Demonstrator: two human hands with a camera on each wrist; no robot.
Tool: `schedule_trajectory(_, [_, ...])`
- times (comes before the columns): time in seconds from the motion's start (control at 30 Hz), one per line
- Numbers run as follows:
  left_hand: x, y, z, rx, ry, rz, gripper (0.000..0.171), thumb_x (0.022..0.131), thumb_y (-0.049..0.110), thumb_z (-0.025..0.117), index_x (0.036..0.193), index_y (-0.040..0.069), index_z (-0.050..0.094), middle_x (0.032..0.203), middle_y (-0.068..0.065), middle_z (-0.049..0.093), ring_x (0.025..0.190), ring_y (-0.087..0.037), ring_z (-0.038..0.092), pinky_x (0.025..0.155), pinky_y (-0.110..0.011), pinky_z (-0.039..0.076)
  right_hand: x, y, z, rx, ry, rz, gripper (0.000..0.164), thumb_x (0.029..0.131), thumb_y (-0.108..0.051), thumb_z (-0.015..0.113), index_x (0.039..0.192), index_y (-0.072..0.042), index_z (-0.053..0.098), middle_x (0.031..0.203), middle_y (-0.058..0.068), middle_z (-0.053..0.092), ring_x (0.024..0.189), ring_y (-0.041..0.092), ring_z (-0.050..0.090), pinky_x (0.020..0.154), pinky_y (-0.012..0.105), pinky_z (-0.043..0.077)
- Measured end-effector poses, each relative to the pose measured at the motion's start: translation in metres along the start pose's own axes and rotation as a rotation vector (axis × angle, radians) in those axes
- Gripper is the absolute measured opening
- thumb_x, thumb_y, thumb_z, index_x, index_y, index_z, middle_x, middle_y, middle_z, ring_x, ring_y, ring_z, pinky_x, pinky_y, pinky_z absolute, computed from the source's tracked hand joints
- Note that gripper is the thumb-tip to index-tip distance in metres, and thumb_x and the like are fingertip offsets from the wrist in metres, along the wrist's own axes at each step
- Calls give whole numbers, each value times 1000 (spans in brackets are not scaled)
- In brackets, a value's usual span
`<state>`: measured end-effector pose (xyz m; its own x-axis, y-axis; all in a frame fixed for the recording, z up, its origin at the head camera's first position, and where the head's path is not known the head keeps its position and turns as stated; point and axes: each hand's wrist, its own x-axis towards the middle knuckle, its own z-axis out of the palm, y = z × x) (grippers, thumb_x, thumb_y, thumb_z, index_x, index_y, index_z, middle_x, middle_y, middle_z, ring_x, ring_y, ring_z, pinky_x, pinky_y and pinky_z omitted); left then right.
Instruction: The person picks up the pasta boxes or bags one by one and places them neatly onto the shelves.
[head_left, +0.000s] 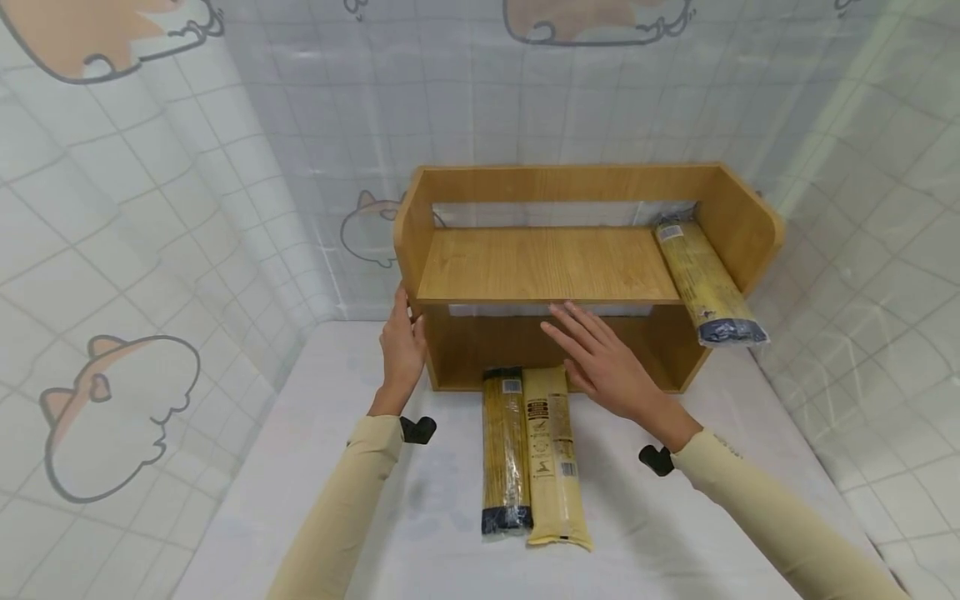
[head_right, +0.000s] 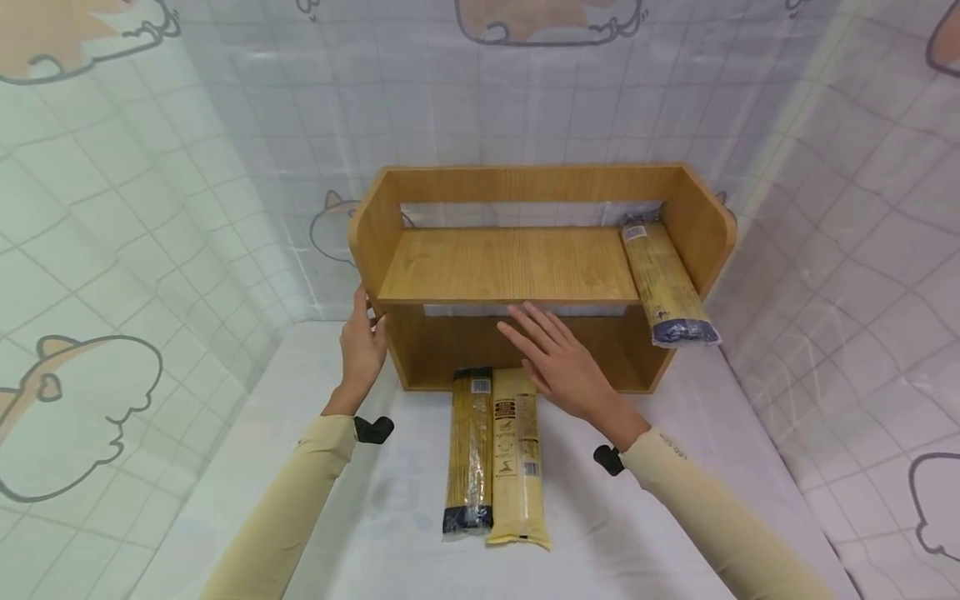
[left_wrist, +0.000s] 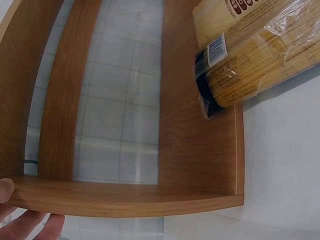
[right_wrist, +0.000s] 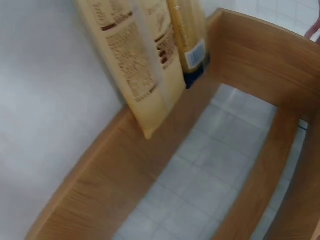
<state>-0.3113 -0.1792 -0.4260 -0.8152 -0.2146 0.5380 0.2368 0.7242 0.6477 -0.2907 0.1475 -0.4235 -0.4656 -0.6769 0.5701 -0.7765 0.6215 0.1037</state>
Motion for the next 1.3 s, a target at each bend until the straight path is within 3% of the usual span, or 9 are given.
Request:
schedule_trajectory(0.13, [0, 0, 1, 9, -1, 1, 58, 90, 7, 48, 139, 27, 24, 131, -10, 51, 107, -29, 60, 81, -41, 54, -9, -2, 5, 33, -17, 1, 50, 96, -34, 24, 143, -17, 25, 151, 7, 22, 140, 30, 20, 114, 46, 20])
schedule_trajectory(0.23, [0, 0, 1, 22, 8, -8, 55, 90, 7, 49, 138, 24, 27, 128, -11, 52, 105, -29, 61, 80, -41, 54, -15, -3, 12, 39, -35, 18, 50, 95, -28, 34, 143, -17, 24, 150, 8, 23, 140, 30, 20, 114, 45, 21])
schedule_trajectory(0.37, [1, 1, 0, 18, 7, -7, 55, 90, 6, 48, 138, 24, 27, 127, -11, 53, 106, -28, 61, 81, -40, 54, -25, -6, 24, 24, -78, 41, 64, 86, -17, 51, 143, -19, 22, 150, 7, 23, 139, 29, 21, 112, 46, 25])
schedule_trajectory(0.6, [2, 0, 0, 25, 8, -8, 56, 90, 6, 49, 139, 24, 26, 128, -11, 52, 106, -29, 60, 80, -40, 55, -48, -20, 52, 39, -223, 133, 72, 85, -18, 55, 145, -21, 15, 153, 4, 14, 141, 25, 18, 109, 43, 31])
schedule_trajectory(0.93, [2, -2, 2, 16, 11, -20, 58, 90, 7, 50, 138, 28, 26, 128, -10, 53, 103, -29, 62, 79, -40, 55, -66, -34, 79, 37, -191, 167, 63, 84, -18, 59, 140, -14, 31, 150, 10, 24, 133, 36, 31, 97, 49, 42])
schedule_trajectory(1.17, [2, -1, 2, 16, 15, -20, 60, 90, 6, 50, 139, 29, 25, 128, -11, 53, 103, -29, 62, 78, -40, 55, -69, -44, 94, 101, -229, 320, 61, 87, -22, 55, 141, -15, 28, 148, 12, 27, 129, 38, 36, 100, 55, 36])
schedule_trajectory(1.3, [1, -1, 2, 9, 11, -13, 62, 90, 6, 49, 140, 30, 22, 131, -10, 51, 107, -28, 60, 80, -39, 55, -67, -54, 99, 162, -263, 427, 59, 90, -26, 52, 142, -18, 27, 150, 11, 23, 125, 38, 42, 95, 58, 38])
